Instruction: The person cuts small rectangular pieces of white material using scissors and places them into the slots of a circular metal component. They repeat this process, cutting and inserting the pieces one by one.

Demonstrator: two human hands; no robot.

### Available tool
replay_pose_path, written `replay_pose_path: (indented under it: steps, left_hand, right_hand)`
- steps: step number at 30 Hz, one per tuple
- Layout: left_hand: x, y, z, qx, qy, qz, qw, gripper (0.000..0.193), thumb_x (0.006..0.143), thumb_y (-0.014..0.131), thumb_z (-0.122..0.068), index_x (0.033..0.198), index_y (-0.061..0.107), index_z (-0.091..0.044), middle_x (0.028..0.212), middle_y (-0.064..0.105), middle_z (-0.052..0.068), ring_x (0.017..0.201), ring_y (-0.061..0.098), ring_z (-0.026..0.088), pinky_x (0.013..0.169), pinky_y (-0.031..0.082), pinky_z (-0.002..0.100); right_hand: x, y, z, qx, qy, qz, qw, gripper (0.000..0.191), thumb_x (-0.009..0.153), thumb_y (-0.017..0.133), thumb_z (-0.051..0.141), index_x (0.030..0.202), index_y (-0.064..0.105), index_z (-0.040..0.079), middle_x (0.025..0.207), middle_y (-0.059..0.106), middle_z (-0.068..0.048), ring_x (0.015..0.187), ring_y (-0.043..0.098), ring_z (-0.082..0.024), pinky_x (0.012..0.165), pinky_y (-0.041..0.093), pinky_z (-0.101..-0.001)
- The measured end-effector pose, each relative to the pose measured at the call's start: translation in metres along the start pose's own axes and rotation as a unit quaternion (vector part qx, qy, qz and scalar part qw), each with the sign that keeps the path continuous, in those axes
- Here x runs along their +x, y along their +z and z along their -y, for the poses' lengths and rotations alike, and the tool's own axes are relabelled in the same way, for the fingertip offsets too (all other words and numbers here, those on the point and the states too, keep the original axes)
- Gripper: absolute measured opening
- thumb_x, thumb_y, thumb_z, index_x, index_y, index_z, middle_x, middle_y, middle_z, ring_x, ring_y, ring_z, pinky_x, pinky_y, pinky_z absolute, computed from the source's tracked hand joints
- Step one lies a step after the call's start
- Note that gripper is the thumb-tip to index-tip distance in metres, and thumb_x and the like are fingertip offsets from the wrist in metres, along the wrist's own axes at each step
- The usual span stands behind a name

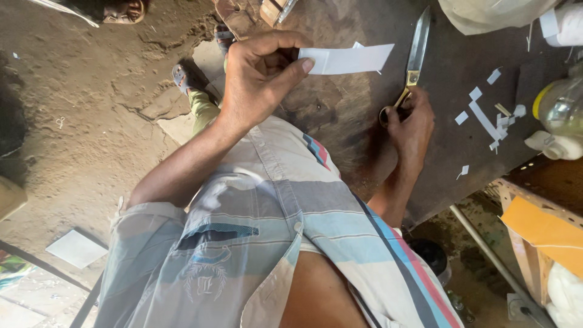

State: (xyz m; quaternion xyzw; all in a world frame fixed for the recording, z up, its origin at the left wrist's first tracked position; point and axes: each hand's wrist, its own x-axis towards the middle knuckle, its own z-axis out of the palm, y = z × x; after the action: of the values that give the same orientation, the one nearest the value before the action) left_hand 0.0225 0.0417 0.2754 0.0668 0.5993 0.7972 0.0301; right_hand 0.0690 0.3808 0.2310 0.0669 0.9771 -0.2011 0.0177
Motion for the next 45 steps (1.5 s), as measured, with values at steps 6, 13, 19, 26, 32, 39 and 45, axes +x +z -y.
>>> replay_pose_path:
  steps: [6, 13, 19, 26, 32, 39, 45]
  left_hand:
    - [0.003, -0.003, -0.004, -0.018, 0.027, -0.020, 0.999, 0.020, 0.103, 0.075, 0.008, 0.122, 0.068, 0.006, 0.101, 0.071, 0.009, 0.089, 0.070, 0.009, 0.078, 0.059, 0.022]
    - [0.016, -0.009, 0.000, -0.027, 0.091, -0.044, 0.995, 0.018, 0.103, 0.074, 0.008, 0.120, 0.069, 0.006, 0.101, 0.074, 0.011, 0.089, 0.075, 0.011, 0.079, 0.065, 0.025]
    - [0.026, -0.012, -0.003, -0.042, 0.111, -0.066, 0.991, 0.017, 0.104, 0.074, 0.008, 0.120, 0.069, 0.006, 0.102, 0.074, 0.012, 0.088, 0.073, 0.012, 0.077, 0.064, 0.025]
    - [0.031, -0.007, -0.008, -0.027, 0.128, -0.063, 0.989, 0.016, 0.106, 0.073, 0.006, 0.122, 0.069, 0.005, 0.103, 0.077, 0.010, 0.090, 0.076, 0.011, 0.080, 0.065, 0.025]
    - [0.029, -0.004, -0.008, -0.029, 0.152, -0.052, 0.987, 0.013, 0.110, 0.072, 0.005, 0.123, 0.069, 0.003, 0.107, 0.077, 0.010, 0.091, 0.076, 0.011, 0.082, 0.065, 0.024]
    - [0.027, -0.001, -0.005, -0.039, 0.139, -0.050, 0.988, 0.016, 0.110, 0.073, 0.006, 0.125, 0.070, 0.002, 0.107, 0.077, 0.010, 0.088, 0.075, 0.010, 0.078, 0.063, 0.022]
    - [0.028, 0.001, 0.000, -0.044, 0.147, -0.043, 0.987, 0.018, 0.109, 0.072, 0.009, 0.126, 0.068, 0.003, 0.104, 0.075, 0.009, 0.081, 0.072, 0.009, 0.069, 0.059, 0.021]
  right_hand:
    - [0.003, 0.003, -0.020, -0.064, -0.005, 0.016, 0.998, 0.058, 0.080, 0.083, -0.002, 0.134, 0.061, 0.003, 0.104, 0.074, -0.019, 0.090, 0.074, -0.034, 0.075, 0.058, -0.0447]
    - [-0.010, 0.004, -0.067, 0.230, 0.176, 0.105, 0.951, 0.045, 0.099, 0.082, 0.038, 0.086, 0.067, -0.002, 0.068, 0.064, -0.008, 0.053, 0.060, -0.013, 0.044, 0.046, -0.0289]
    - [-0.045, 0.035, -0.045, 0.440, 0.072, 0.137, 0.885, 0.061, 0.086, 0.078, 0.064, 0.081, 0.068, 0.005, 0.063, 0.060, -0.001, 0.047, 0.052, -0.008, 0.040, 0.036, -0.0236]
    - [-0.075, 0.065, 0.043, 0.623, -0.038, 0.192, 0.758, 0.078, 0.076, 0.078, 0.076, 0.084, 0.065, -0.001, 0.067, 0.058, 0.000, 0.054, 0.053, -0.007, 0.049, 0.036, -0.0234]
    - [-0.043, 0.059, 0.078, 0.596, -0.105, 0.200, 0.771, 0.079, 0.079, 0.076, 0.075, 0.091, 0.065, -0.003, 0.061, 0.061, -0.002, 0.046, 0.056, -0.009, 0.041, 0.042, -0.0254]
    - [-0.037, 0.058, 0.092, 0.591, -0.114, 0.182, 0.778, 0.076, 0.083, 0.077, 0.069, 0.090, 0.063, -0.005, 0.060, 0.059, -0.004, 0.042, 0.056, -0.011, 0.038, 0.044, -0.0257]
    - [-0.033, 0.066, 0.085, 0.554, -0.171, 0.149, 0.801, 0.073, 0.088, 0.069, 0.071, 0.087, 0.065, -0.001, 0.060, 0.059, -0.002, 0.043, 0.056, -0.009, 0.040, 0.044, -0.0248]
